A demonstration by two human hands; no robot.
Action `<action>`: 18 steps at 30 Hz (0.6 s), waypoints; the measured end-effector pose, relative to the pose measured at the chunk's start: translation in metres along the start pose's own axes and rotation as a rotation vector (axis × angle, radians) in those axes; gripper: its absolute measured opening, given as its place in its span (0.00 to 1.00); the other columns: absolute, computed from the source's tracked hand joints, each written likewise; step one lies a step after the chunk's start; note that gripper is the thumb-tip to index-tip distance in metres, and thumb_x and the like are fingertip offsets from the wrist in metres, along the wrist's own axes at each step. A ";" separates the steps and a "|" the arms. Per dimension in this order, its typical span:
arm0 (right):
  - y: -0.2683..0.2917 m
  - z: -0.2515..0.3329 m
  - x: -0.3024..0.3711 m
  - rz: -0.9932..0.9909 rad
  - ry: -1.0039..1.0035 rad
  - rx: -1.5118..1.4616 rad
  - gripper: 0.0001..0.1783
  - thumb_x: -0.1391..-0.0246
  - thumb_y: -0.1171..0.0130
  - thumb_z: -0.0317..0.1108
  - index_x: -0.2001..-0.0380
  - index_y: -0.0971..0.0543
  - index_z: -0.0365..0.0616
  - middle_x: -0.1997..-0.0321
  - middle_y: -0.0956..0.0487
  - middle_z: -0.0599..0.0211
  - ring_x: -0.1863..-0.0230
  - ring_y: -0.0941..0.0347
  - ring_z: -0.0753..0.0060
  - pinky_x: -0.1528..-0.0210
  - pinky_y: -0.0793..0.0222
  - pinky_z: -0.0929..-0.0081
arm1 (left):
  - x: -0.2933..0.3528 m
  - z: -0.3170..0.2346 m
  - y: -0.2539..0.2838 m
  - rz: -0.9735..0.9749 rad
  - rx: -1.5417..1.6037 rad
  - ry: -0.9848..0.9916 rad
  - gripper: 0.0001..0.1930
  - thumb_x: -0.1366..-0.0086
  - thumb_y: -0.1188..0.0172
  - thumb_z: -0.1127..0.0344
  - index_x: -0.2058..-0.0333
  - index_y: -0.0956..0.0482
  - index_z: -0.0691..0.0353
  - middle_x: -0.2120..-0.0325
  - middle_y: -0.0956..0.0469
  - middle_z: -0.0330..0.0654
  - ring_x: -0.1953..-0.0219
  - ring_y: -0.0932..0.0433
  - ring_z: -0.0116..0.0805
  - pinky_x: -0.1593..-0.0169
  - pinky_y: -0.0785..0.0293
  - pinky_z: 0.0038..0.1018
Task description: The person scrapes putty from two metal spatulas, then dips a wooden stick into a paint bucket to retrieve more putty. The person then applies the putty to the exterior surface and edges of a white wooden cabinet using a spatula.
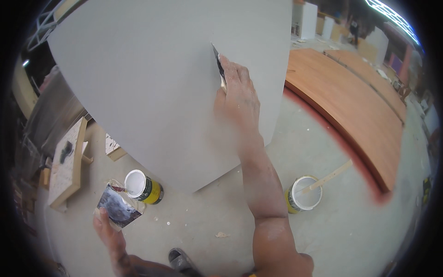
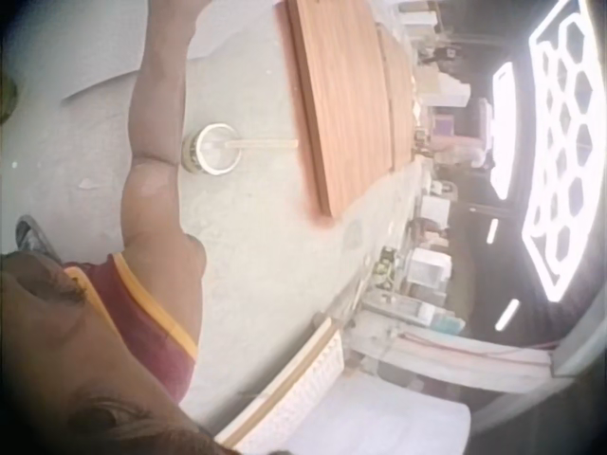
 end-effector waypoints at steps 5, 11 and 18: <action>-0.001 -0.034 -0.001 0.031 -0.261 -0.491 0.24 0.46 0.49 0.21 0.43 0.29 0.34 0.53 0.22 0.58 0.51 0.23 0.64 0.46 0.27 0.66 | -0.001 0.001 0.003 -0.016 0.054 0.017 0.16 0.26 0.46 0.59 0.54 0.25 0.70 0.59 0.18 0.44 0.59 0.19 0.30 0.52 0.24 0.27; -0.036 -0.076 0.012 0.059 -0.601 -1.033 0.14 0.47 0.46 0.20 0.55 0.26 0.34 0.61 0.21 0.64 0.63 0.20 0.71 0.57 0.21 0.72 | -0.002 0.003 0.003 -0.022 0.045 0.013 0.17 0.26 0.46 0.59 0.53 0.25 0.70 0.58 0.19 0.45 0.59 0.19 0.30 0.51 0.24 0.27; -0.040 -0.075 0.005 0.075 -0.599 -1.114 0.13 0.47 0.47 0.20 0.56 0.27 0.33 0.62 0.21 0.63 0.63 0.20 0.70 0.58 0.20 0.70 | -0.001 -0.001 -0.002 -0.012 0.049 0.021 0.17 0.26 0.47 0.60 0.52 0.25 0.72 0.58 0.19 0.46 0.58 0.19 0.31 0.50 0.25 0.27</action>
Point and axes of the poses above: each hand's wrist, its own x-axis away from the middle knuckle, its own y-axis out of the back of the hand, z = x × y, the point moved 9 cm from there along -x, towards the middle knuckle
